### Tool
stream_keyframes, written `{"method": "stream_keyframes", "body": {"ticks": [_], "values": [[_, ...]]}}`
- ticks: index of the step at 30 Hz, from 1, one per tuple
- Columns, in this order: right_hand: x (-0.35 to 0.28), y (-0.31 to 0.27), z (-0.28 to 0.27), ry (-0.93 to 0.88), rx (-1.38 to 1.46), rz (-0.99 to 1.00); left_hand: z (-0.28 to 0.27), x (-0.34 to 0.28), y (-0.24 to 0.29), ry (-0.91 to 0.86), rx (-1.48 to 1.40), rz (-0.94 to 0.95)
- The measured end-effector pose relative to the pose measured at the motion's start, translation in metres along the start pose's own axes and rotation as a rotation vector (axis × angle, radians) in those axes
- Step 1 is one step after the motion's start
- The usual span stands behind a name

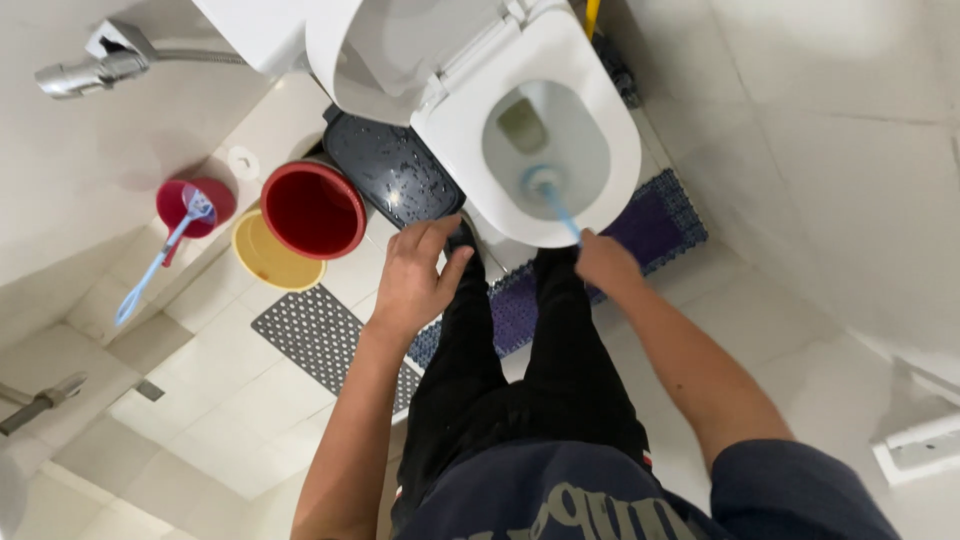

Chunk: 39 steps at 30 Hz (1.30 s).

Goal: Cleaning the inside of a toilet bowl using a brush.

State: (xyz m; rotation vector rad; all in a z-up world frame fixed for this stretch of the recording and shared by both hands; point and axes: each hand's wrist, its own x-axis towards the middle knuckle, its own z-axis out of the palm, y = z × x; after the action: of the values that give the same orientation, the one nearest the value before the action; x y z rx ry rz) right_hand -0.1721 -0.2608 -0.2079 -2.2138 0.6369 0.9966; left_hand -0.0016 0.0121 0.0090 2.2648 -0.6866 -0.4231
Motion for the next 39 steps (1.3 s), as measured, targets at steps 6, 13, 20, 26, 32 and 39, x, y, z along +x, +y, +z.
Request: {"method": "stream_keyframes", "body": {"ticks": [6,13,20,26,32,39], "values": [[0.018,0.0,-0.026,-0.038,-0.208,0.172,-0.004,-0.002,0.004,-0.014,-0.036,-0.047],[0.083,-0.078,0.069,0.052,0.456,0.197,-0.002,-0.008,0.005,-0.005,-0.033,-0.034],[0.077,-0.05,0.073,0.097,0.704,0.17,0.004,-0.011,0.009,-0.011,-0.097,-0.063],[-0.041,0.01,-0.022,-0.042,-0.023,0.188,0.003,-0.009,0.02,-0.037,-0.12,-0.019],[-0.023,0.043,-0.025,0.046,-0.134,0.235,0.004,-0.008,0.021,-0.063,-0.094,-0.014],[0.031,-0.026,0.058,0.052,0.17,0.199,0.007,-0.007,0.03,-0.078,-0.042,-0.017]]}}
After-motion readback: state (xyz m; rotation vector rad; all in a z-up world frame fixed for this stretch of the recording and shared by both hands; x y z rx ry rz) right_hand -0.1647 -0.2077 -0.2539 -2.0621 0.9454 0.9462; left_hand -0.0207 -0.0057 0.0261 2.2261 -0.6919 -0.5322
